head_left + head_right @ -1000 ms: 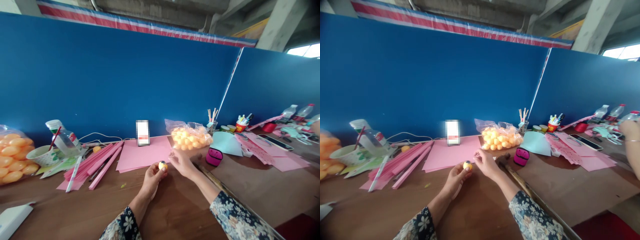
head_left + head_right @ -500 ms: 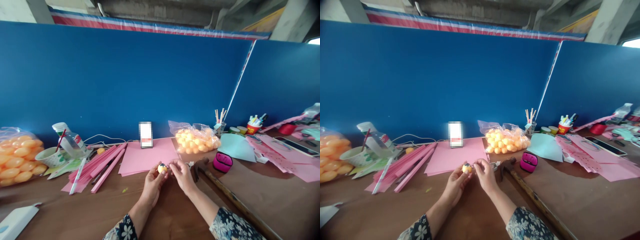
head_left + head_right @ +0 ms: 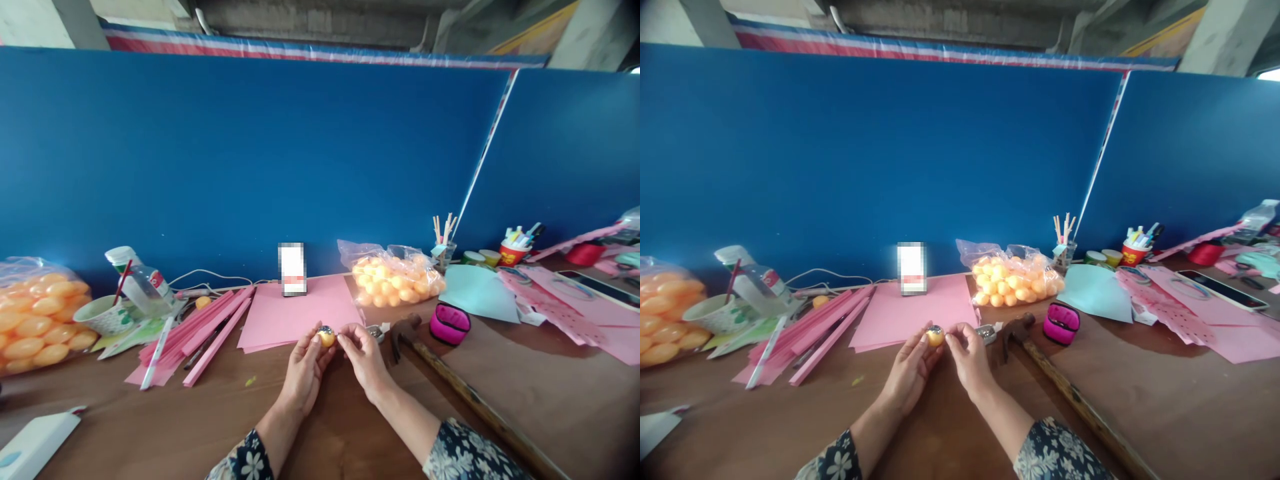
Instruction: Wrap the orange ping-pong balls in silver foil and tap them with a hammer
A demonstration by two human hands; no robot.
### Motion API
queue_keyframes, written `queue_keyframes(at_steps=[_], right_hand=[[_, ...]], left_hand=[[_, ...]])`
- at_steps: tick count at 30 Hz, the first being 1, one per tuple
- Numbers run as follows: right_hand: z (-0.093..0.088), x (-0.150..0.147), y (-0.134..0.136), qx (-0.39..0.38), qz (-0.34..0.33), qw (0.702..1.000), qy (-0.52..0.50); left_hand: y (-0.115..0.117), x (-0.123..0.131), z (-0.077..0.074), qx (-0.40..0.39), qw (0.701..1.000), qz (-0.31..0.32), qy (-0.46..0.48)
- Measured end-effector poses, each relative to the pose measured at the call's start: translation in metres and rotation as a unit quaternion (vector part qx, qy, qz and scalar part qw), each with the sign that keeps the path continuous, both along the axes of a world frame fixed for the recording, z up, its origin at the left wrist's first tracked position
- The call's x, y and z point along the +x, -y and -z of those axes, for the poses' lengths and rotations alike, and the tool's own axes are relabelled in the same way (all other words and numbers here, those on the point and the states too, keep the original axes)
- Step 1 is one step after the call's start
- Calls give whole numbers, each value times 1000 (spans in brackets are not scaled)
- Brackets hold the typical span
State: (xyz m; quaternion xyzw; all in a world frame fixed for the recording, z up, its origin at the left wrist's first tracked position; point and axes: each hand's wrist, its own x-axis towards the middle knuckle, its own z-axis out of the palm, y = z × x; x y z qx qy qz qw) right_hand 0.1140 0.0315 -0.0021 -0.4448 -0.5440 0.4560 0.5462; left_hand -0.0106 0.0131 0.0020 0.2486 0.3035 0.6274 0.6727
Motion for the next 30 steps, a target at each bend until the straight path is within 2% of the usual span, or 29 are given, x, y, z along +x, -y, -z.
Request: queue_keyframes(at_steps=[10, 30], right_hand=[[-10, -3, 7, -9, -37, 997, -72], [-9, -6, 9, -54, -67, 986, -142]], left_hand=[[1, 1, 0, 5, 1000, 3, -2], [0, 2, 1, 24, 999, -8, -23]])
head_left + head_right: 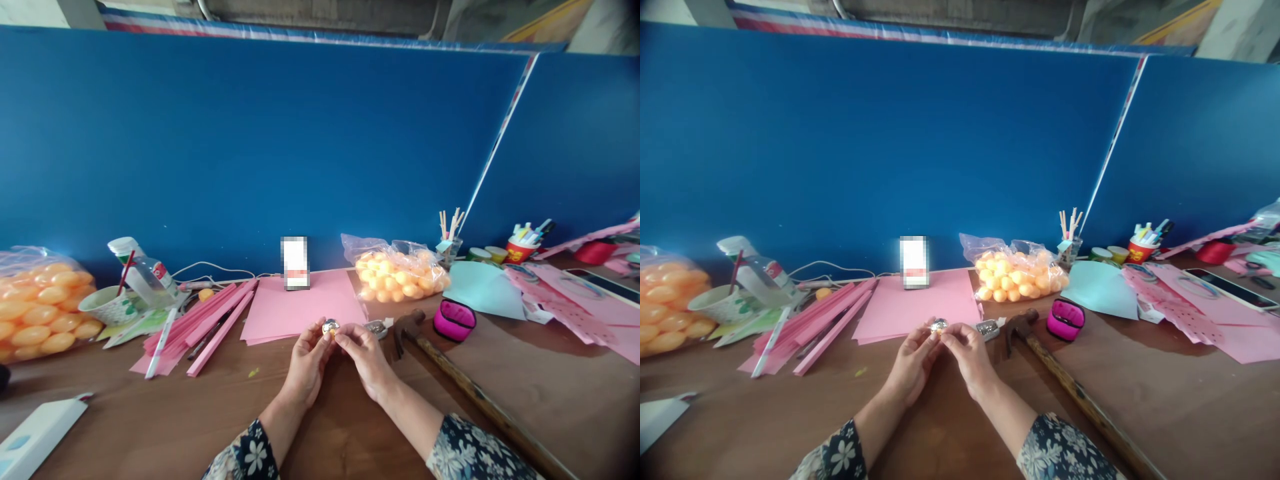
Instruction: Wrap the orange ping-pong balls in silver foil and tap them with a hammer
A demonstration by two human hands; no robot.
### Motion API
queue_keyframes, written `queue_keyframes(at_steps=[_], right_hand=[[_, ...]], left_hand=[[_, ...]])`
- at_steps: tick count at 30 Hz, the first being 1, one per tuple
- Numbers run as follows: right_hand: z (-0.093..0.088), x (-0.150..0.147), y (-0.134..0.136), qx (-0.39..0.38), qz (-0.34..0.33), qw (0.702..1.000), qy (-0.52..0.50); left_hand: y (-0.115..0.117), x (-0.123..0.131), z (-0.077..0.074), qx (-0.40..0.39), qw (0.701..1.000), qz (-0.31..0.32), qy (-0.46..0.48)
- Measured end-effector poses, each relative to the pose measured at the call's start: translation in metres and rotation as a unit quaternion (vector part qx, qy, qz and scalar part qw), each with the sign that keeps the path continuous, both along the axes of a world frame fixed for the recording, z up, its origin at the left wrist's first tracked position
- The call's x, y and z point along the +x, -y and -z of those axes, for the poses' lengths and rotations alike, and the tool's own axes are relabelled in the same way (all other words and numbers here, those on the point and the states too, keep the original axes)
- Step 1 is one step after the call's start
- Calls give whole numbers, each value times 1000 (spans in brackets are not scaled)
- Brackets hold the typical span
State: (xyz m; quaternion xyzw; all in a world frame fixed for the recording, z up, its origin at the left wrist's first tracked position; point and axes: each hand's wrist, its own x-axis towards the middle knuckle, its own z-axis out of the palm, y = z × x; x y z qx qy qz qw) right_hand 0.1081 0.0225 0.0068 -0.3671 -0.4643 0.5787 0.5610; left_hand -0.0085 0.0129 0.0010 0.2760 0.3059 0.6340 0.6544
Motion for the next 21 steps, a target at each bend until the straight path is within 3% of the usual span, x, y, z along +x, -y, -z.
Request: queue_keyframes(at_steps=[21], right_hand=[[3, 0, -1, 1, 17, 999, 41]], left_hand=[[0, 0, -1, -10, 1000, -3, -6]])
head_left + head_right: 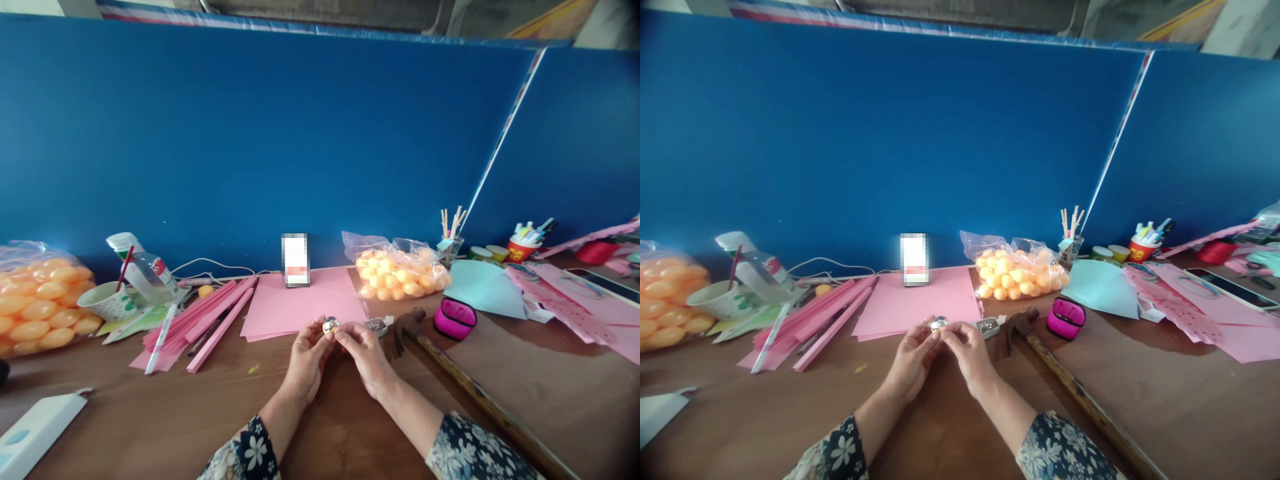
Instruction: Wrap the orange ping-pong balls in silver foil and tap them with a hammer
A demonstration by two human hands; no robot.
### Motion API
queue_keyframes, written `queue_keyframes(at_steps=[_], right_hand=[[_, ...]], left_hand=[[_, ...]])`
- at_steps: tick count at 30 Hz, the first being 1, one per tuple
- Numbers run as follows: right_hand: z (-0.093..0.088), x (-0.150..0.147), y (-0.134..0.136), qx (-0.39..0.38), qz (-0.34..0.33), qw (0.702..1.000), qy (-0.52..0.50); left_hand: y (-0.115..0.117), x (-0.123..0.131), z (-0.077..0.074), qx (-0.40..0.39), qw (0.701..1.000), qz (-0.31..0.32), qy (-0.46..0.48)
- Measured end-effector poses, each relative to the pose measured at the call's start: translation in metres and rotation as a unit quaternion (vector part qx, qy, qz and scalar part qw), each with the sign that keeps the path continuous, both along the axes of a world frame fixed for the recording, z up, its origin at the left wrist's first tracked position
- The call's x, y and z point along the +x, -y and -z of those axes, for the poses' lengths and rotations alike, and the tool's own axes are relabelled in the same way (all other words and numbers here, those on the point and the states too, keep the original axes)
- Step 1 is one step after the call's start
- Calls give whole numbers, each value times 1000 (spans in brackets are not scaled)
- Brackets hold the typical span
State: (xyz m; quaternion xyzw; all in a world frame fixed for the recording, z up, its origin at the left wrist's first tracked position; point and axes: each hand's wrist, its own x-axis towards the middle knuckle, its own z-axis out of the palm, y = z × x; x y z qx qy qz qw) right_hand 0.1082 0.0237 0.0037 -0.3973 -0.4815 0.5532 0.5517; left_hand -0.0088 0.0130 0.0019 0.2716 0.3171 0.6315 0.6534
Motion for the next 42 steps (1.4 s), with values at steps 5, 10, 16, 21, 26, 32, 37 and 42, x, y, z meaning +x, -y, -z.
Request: queue_keyframes(at_steps=[5, 10, 16, 21, 26, 32, 37, 42], right_hand=[[-1, 0, 1, -8, -1, 1000, -5], [-3, -1, 2, -9, -7, 1000, -9], [-4, -1, 3, -12, -10, 1000, -8], [-5, -1, 3, -11, -11, 1000, -4], [-3, 0, 3, -15, -12, 1000, 1], [-3, -1, 3, -20, -7, 1000, -4], [-3, -1, 4, -23, -9, 1000, -2], [-2, -1, 3, -25, -13, 1000, -5]], left_hand=[[-1, 0, 1, 3, 1000, 2, 1], [-2, 0, 3, 8, 1000, 4, 4], [-1, 0, 3, 12, 1000, 5, 8], [-1, 0, 3, 17, 1000, 4, 11], [0, 0, 1, 13, 1000, 21, 8], [-1, 0, 2, 8, 1000, 26, 8], [0, 0, 2, 11, 1000, 25, 11], [0, 0, 2, 3, 1000, 19, 12]])
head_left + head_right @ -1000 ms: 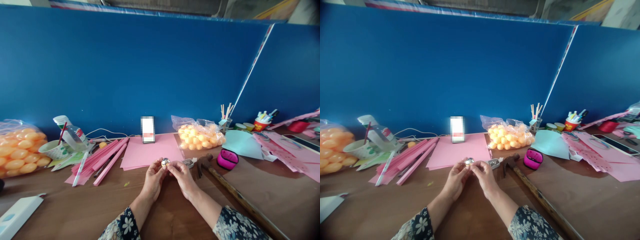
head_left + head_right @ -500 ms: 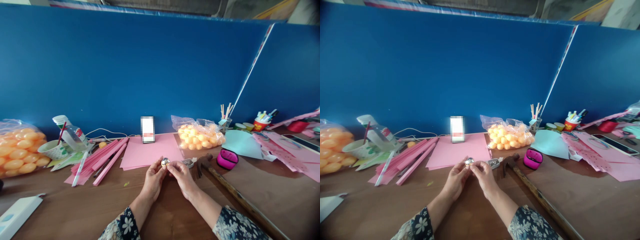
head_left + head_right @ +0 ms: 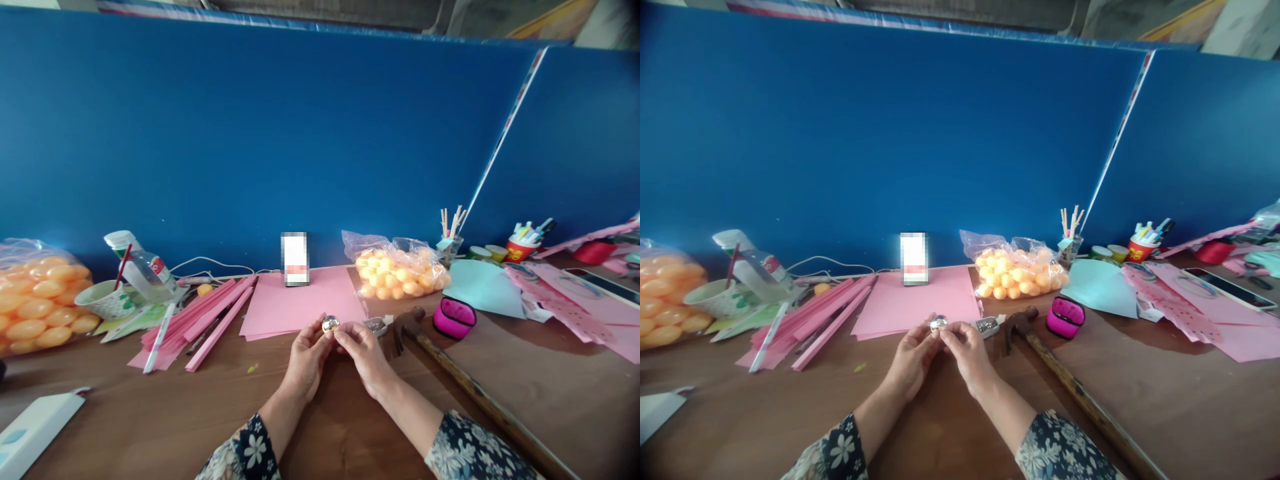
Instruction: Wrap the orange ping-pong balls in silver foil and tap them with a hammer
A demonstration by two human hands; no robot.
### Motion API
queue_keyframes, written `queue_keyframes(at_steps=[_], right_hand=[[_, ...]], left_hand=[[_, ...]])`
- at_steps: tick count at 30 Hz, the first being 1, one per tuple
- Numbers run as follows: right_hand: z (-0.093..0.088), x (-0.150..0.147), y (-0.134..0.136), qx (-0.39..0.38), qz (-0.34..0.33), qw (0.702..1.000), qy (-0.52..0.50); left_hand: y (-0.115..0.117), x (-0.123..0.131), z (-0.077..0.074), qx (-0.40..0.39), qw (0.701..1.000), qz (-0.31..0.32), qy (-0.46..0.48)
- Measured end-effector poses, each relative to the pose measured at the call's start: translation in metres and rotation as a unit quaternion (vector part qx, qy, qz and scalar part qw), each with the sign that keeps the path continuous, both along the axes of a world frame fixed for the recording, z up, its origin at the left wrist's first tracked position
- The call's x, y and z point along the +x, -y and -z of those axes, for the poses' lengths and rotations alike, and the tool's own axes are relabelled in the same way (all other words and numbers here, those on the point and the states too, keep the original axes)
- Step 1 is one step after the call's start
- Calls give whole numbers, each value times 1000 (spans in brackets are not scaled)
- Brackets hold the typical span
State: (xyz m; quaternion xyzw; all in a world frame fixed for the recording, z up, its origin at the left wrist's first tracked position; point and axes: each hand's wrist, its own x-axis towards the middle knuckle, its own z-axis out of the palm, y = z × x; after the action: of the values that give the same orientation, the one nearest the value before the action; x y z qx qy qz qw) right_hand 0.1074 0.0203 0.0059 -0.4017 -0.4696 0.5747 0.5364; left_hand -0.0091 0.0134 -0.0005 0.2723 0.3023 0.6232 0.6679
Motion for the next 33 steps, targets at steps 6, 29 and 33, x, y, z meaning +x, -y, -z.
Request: queue_keyframes(at_steps=[6, 29, 33], right_hand=[[0, 1, 0, -1, -3, 1000, -5], [1, 1, 0, -2, -9, 1000, -5], [-1, 1, 0, -11, -16, 1000, -5]], left_hand=[[0, 0, 0, 2, 1000, 2, -1], [-1, 0, 1, 0, 1000, 2, -5], [0, 1, -1, -4, 1000, -2, -14]])
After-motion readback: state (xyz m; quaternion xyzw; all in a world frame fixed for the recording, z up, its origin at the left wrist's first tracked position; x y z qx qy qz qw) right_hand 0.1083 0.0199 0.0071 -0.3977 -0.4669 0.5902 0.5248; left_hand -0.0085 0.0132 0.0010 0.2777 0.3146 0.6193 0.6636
